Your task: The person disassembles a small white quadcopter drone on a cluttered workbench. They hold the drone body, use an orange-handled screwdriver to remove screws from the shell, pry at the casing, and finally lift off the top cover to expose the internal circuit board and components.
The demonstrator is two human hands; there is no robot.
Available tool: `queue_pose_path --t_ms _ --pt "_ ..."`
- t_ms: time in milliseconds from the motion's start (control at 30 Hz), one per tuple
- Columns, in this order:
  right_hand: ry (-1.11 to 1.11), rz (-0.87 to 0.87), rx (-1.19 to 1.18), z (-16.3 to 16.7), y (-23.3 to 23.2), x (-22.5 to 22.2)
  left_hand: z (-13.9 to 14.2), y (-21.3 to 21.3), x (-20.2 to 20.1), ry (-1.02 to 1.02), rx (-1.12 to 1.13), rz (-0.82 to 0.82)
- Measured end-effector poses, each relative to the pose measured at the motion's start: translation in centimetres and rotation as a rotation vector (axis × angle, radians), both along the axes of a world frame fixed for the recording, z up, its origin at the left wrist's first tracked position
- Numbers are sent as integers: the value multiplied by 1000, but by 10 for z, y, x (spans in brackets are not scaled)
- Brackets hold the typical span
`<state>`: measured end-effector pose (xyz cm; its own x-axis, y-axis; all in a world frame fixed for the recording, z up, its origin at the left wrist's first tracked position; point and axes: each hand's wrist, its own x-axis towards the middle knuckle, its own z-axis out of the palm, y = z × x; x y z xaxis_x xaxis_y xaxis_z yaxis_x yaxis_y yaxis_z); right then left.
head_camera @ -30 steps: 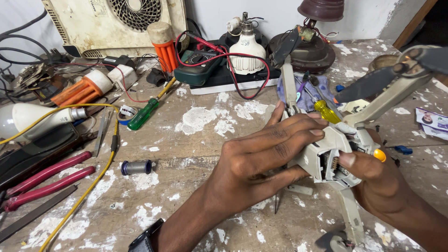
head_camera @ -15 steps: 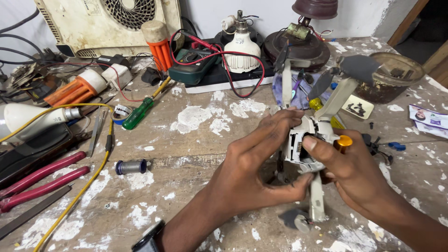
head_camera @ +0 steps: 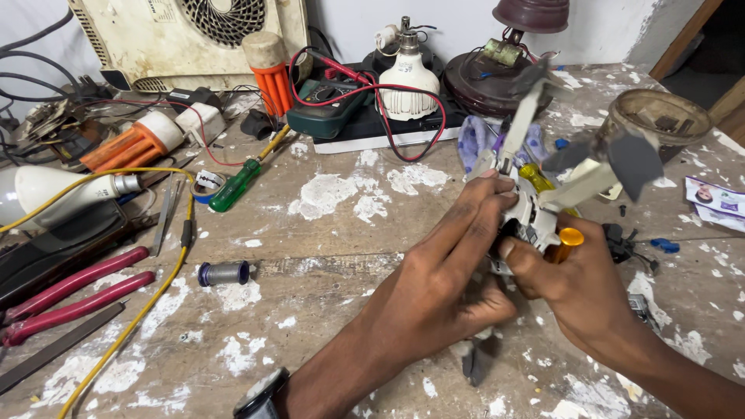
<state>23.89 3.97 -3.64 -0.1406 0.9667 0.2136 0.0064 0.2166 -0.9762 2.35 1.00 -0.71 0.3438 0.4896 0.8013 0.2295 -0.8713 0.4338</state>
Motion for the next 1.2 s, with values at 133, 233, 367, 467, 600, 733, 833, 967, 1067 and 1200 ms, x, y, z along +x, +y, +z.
queue_pose_path --t_ms 133,233,367,467,600,733,833,967,1067,1200 --pt "-61 -8 -141 -1 3 1 -7 4 0 10 10 -14" --pt "-110 8 -211 0 5 4 -14 6 4 -19 3 -38" --pt "-165 14 -282 5 8 8 -19 9 6 -66 -12 -76" --pt "-185 0 -358 8 9 9 -20 9 4 -78 -46 -97" --pt "-217 -8 -385 9 8 8 -16 8 2 -42 45 -24" --pt "-135 67 -374 9 7 8 -10 5 -5 74 103 68" --pt "-107 91 -385 12 6 8 -6 4 -8 123 139 97" --pt "-126 51 -420 19 5 6 -3 4 -9 119 123 94" --pt "-117 58 -404 21 5 5 -1 5 -11 101 82 27" --pt "-121 60 -417 17 7 5 -2 4 -10 91 33 0"
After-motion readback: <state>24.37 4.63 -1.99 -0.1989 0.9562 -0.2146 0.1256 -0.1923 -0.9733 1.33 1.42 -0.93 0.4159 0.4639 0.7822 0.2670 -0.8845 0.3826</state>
